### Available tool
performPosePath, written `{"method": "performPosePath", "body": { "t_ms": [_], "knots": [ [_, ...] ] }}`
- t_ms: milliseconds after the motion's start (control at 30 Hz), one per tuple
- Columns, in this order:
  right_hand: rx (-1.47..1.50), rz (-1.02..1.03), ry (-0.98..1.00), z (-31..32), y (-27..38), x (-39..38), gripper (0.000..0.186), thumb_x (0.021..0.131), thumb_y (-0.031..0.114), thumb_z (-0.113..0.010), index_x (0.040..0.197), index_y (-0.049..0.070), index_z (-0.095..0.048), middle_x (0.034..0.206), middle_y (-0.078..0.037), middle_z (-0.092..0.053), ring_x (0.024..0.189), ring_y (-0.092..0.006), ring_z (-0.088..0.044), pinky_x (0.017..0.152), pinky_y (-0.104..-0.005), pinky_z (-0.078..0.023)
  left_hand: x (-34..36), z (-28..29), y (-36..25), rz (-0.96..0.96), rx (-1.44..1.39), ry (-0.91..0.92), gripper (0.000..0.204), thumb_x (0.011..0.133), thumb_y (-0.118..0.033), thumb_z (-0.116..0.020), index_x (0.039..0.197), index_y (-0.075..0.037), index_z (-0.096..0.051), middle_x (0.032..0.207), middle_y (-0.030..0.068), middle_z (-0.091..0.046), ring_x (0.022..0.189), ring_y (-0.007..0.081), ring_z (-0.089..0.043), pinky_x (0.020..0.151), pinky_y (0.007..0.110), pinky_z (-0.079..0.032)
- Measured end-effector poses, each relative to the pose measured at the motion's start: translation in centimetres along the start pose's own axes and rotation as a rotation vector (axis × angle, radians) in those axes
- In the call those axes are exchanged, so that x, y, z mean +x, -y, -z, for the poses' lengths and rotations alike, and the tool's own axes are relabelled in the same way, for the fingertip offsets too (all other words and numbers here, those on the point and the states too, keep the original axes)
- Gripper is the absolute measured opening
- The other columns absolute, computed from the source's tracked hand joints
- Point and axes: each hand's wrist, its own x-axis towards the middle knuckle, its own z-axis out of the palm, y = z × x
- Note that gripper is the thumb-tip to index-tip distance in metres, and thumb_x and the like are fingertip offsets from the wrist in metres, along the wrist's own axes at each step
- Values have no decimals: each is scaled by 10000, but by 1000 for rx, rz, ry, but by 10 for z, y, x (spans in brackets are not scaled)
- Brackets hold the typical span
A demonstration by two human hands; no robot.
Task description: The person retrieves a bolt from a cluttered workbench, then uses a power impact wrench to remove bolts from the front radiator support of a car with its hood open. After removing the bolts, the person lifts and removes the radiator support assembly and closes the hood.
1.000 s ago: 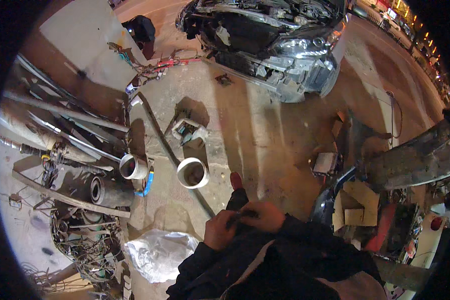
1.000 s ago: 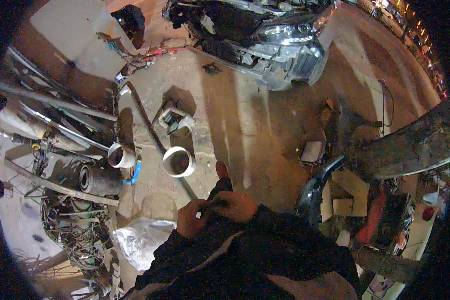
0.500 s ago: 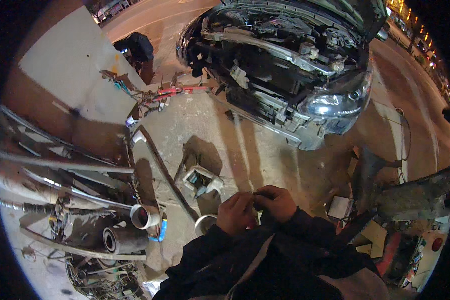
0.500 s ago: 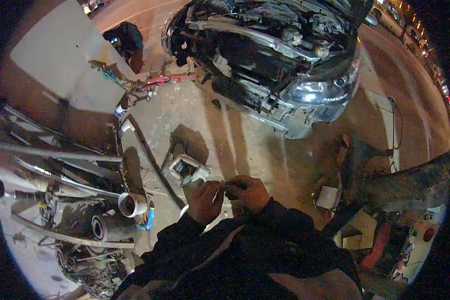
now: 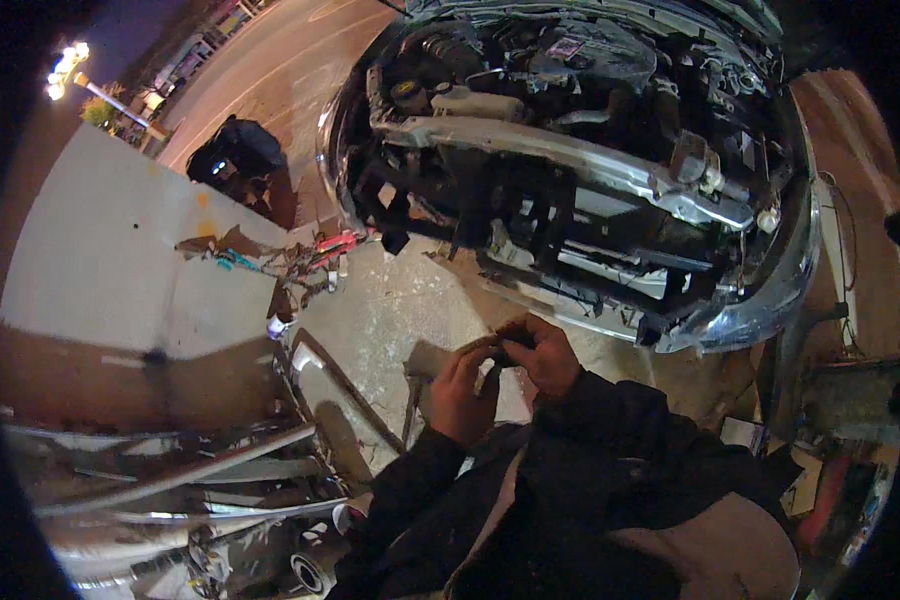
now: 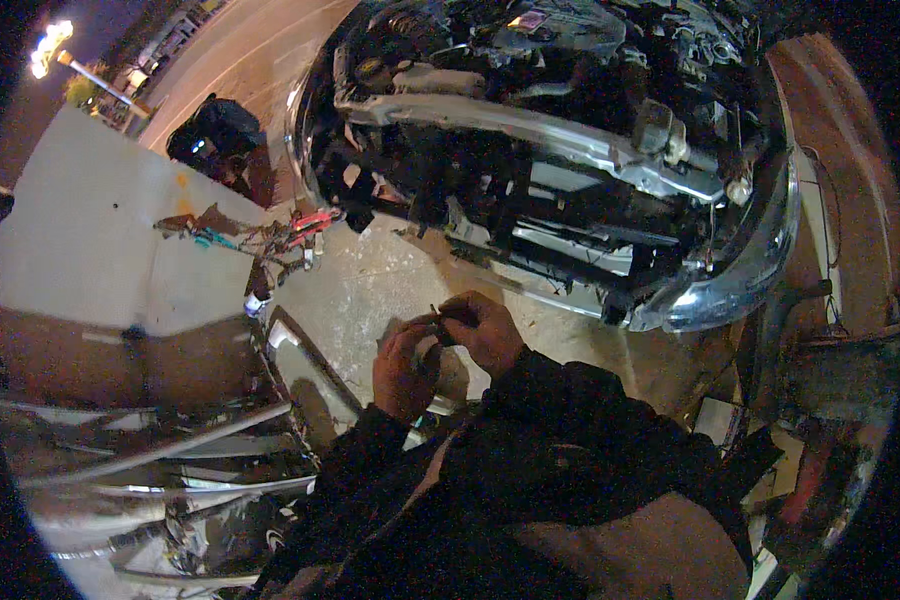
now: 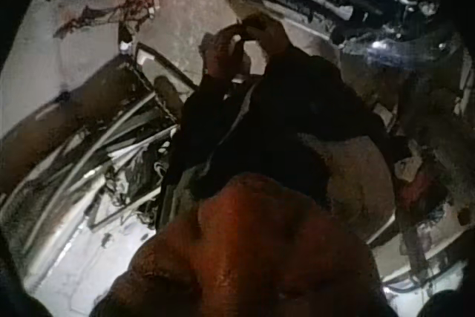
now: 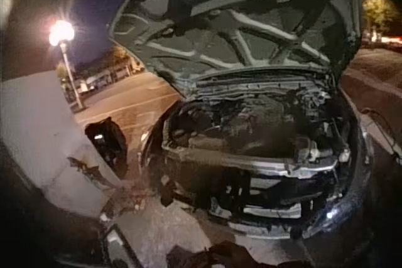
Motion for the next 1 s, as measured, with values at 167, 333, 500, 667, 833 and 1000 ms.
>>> {"method": "performPosePath", "body": {
  "t_ms": [167,333,500,667,833,1000],
  "knots": [
    [-44,94,-106,3,25,110,209,1015,16,-683,1222,-9,-680,1115,-139,-765,1018,-220,-770,896,-373,-649,121,5,64,-36,-86,63,336,965,34,-692,1292,-29,-646,1267,195,-718,1165,364,-728,977,437,-591],
    [-353,292,-468,15,21,201,218,962,30,-757,1174,55,-717,1064,-124,-786,993,-239,-772,859,-366,-616,233,-16,140,-78,-170,285,329,967,36,-643,1287,-36,-612,1213,207,-713,1119,426,-706,919,470,-582],
    [-596,335,-831,11,16,273,197,966,80,-739,1156,35,-721,1081,-176,-775,982,-296,-775,839,-371,-591,331,-40,203,-258,-243,482,291,978,-3,-613,1263,-51,-635,1197,205,-711,1103,448,-694,919,497,-572],
    [-776,242,-1142,-2,10,315,278,894,67,-683,1169,41,-717,1086,-194,-753,1031,-414,-730,876,-451,-588,380,-60,241,-533,-242,589,340,910,-37,-610,1248,-29,-640,1211,207,-707,1157,460,-634,991,519,-520],
    [-913,181,-1268,-12,11,330,281,891,49,-651,1164,52,-719,1073,-188,-731,1007,-432,-712,859,-470,-584,399,-73,259,-691,-201,597,447,778,-49,-635,1219,18,-615,1181,226,-690,1146,460,-594,1059,531,-447],
    [-1071,118,-1254,-18,17,337,340,882,31,-619,1206,75,-711,1066,-178,-696,1007,-423,-690,852,-476,-576,408,-77,269,-687,-218,623,511,713,-35,-618,1222,14,-611,1120,213,-672,1136,456,-576,1056,539,-428]
  ]
}}
